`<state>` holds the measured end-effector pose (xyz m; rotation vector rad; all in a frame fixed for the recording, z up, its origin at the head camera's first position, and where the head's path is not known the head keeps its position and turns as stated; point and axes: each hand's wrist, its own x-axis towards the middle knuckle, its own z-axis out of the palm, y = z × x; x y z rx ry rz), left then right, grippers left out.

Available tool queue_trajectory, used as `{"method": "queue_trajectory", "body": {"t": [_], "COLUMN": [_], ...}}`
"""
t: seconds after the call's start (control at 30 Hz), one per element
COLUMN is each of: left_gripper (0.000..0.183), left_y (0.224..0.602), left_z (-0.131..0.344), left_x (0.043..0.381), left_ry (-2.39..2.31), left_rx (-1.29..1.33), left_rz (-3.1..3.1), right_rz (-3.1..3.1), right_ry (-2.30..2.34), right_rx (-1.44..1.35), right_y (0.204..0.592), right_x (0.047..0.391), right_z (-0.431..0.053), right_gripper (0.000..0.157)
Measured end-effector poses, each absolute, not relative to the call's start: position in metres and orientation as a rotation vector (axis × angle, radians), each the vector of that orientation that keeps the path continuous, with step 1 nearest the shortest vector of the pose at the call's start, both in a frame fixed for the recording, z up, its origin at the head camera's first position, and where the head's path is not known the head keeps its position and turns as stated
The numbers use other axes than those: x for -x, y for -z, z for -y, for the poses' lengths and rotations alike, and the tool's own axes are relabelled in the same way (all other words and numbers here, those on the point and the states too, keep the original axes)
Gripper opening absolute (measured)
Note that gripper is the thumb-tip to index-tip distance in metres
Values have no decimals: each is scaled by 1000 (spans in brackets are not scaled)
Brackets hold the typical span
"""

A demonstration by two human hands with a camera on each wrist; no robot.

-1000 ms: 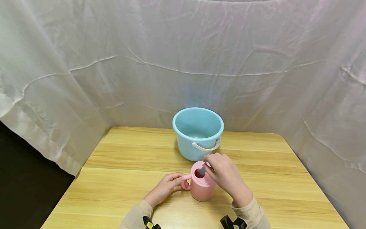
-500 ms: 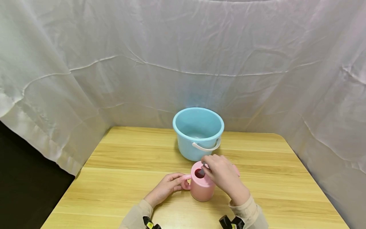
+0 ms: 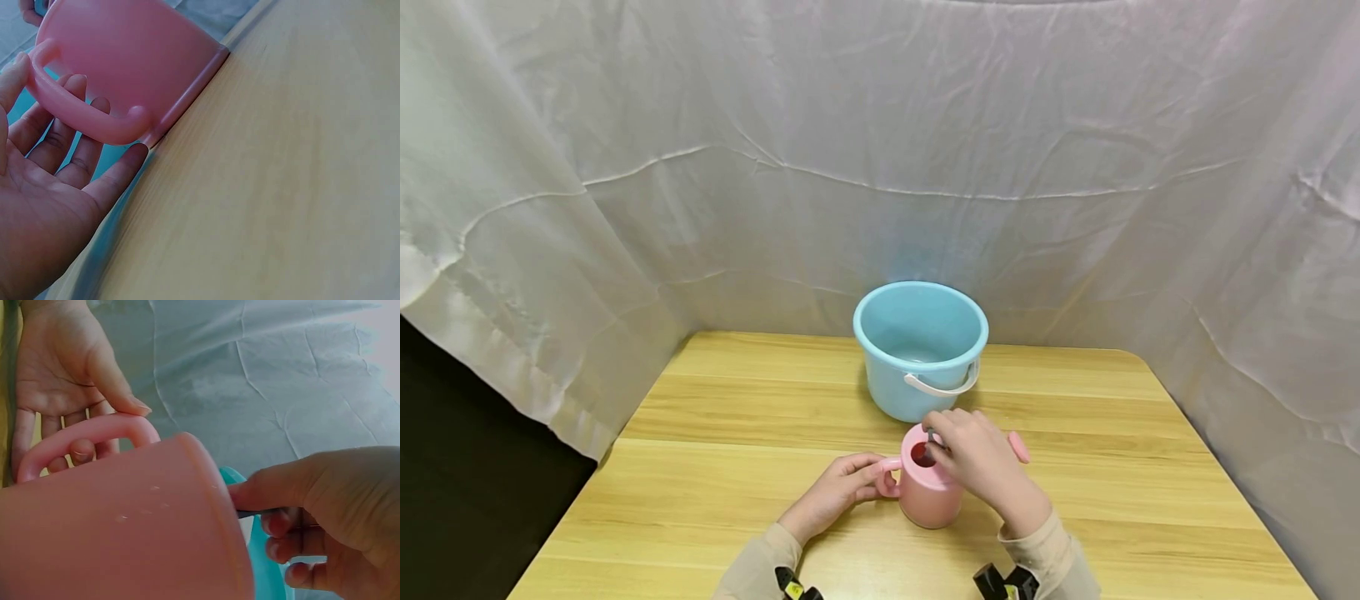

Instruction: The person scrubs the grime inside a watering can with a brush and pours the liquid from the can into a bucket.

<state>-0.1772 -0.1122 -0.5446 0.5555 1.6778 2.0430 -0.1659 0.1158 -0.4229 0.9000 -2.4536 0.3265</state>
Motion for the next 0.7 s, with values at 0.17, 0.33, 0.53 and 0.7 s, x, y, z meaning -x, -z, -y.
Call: {"method": "queue_trajectory", "body": {"t": [0.17, 0.33, 0.53, 0.7], "left_gripper": [44, 45, 46, 45], "left_y": [544, 544, 542, 541], "left_z": [112, 113, 113, 113], "left_x": [177, 177, 176, 176], "left_ry": [-2042, -2040, -2039, -2037], "left_rx": [-560, -567, -574, -566], "left_rz": [-1670, -1667, -1666, -1664], "right_rz": [2518, 2562, 2606, 2637], "right_ry": [-367, -384, -383, -393], "right_rx": [-964, -999, -983, -942], "right_y": [420, 417, 415, 414], "right_x": [167, 167, 168, 167], "right_z": [-122, -127, -130, -131], "right_gripper": [30, 31, 29, 29]}}
